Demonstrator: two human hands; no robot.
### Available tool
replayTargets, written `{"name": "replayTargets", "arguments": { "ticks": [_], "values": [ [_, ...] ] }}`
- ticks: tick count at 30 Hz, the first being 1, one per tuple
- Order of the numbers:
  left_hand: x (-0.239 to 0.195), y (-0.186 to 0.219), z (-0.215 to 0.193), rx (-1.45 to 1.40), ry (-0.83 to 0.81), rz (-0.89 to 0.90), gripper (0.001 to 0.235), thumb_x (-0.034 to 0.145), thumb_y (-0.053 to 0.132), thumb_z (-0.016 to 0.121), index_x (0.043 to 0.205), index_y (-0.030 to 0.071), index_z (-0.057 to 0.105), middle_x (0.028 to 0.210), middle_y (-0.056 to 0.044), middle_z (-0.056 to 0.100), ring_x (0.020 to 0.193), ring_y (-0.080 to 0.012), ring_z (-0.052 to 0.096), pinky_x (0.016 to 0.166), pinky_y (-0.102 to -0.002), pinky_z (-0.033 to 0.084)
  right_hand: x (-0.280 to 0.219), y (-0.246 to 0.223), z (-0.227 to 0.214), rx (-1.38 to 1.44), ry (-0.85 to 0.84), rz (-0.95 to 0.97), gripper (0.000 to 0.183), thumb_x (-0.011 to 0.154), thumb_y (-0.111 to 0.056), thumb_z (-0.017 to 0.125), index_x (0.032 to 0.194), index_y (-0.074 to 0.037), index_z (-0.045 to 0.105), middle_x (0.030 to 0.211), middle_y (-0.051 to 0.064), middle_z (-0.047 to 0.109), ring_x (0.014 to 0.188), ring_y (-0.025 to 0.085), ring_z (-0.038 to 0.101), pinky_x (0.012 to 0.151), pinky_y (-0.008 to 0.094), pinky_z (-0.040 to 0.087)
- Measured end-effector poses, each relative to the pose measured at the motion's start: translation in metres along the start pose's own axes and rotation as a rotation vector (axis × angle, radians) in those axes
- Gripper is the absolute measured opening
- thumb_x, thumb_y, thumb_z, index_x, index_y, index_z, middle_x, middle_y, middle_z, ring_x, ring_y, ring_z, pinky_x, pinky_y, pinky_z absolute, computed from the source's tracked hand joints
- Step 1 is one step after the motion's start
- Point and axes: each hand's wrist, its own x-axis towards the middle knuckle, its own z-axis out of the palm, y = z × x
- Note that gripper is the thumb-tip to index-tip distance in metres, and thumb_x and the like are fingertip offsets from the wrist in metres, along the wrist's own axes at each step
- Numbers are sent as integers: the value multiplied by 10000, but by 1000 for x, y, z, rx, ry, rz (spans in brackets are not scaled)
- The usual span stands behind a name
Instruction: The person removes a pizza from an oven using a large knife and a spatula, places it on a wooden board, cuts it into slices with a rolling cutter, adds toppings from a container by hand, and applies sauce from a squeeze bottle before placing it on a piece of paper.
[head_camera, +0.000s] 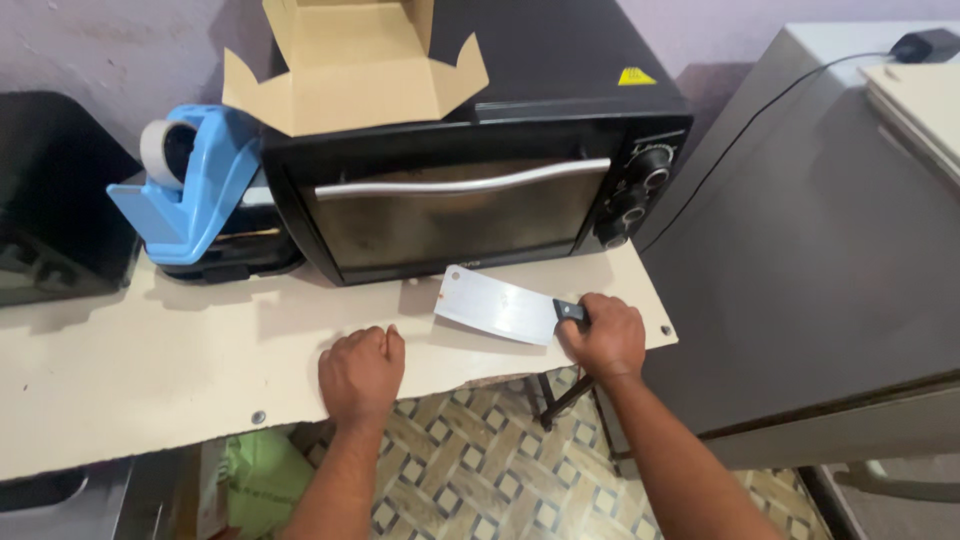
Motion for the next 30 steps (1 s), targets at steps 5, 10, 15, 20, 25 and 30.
{"name": "replayTargets", "arguments": {
  "ticks": [5, 10, 15, 20, 25, 30],
  "values": [
    [2, 1, 1, 20, -69, -53, 386, 892, 281, 675, 577, 78, 585, 650, -84, 652, 646, -324, 620, 651, -469, 485, 0, 1, 2, 28, 35, -15, 223, 682, -305, 660, 730, -88, 671, 773, 113, 688, 804, 342, 626, 795, 469, 486],
    [0, 2, 2, 32, -75, -50, 384, 892, 292, 677, 581, 79, 605, 651, -81, 663, 661, -316, 631, 668, -471, 483, -1, 3, 4, 7, 42, -38, 217, 692, -297, 658, 727, -83, 651, 760, 109, 673, 792, 330, 625, 788, 462, 478],
    [2, 1, 1, 11, -33, -28, 328, 879, 271, 677, 612, 82, 646, 676, -95, 682, 681, -331, 643, 678, -480, 484, 0, 3, 3, 4, 46, -56, 227, 710, -312, 666, 730, -86, 647, 775, 114, 672, 803, 337, 621, 783, 469, 479],
    [1, 2, 2, -14, 13, -2, 256, 868, 257, 669, 685, 82, 712, 731, -104, 711, 717, -331, 661, 695, -477, 489, 0, 6, 6, -35, 47, -56, 230, 701, -318, 685, 740, -93, 661, 783, 121, 673, 818, 346, 622, 777, 479, 481],
    [1, 2, 2, 31, -50, -57, 277, 876, 274, 660, 684, 86, 727, 737, -90, 722, 742, -319, 668, 719, -472, 488, -1, 8, 12, -53, 66, -51, 249, 707, -335, 685, 785, -99, 681, 799, 120, 677, 826, 341, 626, 789, 471, 485],
    [1, 2, 4, 17, -56, -55, 279, 888, 271, 654, 690, 88, 727, 733, -84, 723, 740, -312, 670, 718, -468, 488, 0, 9, 11, -81, 41, -27, 254, 717, -344, 679, 779, -98, 684, 807, 111, 682, 833, 332, 631, 804, 459, 489]
  ]
}}
